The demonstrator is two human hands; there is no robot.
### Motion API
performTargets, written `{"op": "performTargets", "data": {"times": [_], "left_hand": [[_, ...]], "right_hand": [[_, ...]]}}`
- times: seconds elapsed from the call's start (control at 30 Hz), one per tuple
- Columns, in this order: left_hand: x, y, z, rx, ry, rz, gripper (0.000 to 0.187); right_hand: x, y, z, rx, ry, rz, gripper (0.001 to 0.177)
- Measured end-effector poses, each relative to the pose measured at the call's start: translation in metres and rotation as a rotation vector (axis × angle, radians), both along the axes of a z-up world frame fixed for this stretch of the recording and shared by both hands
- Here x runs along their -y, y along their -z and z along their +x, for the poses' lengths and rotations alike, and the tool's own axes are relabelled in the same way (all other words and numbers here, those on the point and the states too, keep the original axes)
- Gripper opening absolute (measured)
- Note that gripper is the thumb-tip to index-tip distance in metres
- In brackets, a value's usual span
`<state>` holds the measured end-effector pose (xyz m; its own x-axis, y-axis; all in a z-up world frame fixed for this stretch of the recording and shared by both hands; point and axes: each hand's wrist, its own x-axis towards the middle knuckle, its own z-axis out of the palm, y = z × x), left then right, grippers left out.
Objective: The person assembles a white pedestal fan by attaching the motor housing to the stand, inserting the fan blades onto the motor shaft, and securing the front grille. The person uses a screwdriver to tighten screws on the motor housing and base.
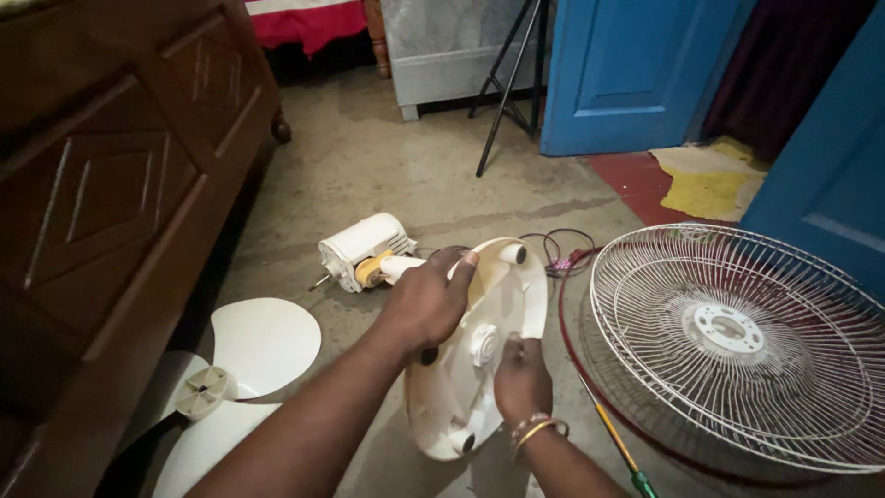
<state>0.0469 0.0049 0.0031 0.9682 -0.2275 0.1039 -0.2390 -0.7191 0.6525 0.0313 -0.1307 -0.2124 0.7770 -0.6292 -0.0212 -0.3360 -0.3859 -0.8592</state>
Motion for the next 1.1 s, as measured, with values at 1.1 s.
{"op": "performTargets", "data": {"times": [1.1], "left_hand": [[-0.033, -0.038, 0.047, -0.05, -0.099, -0.01, 0.062]], "right_hand": [[-0.058, -0.093, -0.006, 0.405, -0.15, -0.062, 0.048]]}}
